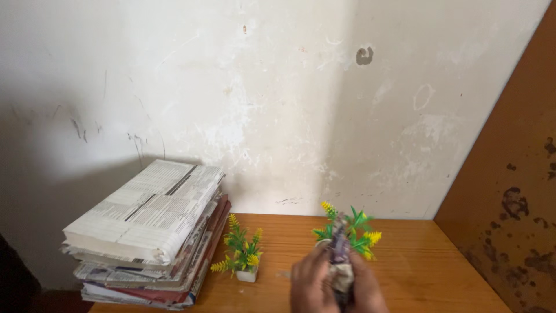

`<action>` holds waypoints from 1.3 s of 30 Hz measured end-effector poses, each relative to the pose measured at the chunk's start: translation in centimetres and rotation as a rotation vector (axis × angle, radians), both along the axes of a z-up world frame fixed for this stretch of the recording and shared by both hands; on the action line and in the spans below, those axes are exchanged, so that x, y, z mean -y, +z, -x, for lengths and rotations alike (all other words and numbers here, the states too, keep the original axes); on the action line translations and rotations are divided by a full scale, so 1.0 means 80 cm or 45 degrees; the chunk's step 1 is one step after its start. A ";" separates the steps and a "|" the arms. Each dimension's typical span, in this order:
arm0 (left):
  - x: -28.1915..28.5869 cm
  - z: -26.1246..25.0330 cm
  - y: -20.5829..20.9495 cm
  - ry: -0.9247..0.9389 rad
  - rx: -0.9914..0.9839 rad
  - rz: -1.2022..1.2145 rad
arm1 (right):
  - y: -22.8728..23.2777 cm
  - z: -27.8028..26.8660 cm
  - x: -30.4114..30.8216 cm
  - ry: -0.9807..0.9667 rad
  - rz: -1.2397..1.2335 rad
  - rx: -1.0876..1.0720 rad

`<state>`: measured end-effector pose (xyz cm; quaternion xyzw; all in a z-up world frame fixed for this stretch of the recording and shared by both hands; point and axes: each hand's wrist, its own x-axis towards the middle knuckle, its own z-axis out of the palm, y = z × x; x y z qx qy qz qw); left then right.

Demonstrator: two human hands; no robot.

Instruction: The person wipes two small potted plants and the wooden table surface with a cloth, then moves a stack of newspapers and magazines to the side and reorganizes them into two separate stacks on the table.

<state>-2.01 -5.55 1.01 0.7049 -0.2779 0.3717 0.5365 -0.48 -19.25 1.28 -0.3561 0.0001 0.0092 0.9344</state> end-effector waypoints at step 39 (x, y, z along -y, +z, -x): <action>-0.016 0.019 0.050 -0.010 -0.509 0.408 | 0.095 0.040 -0.053 -0.196 0.342 -0.446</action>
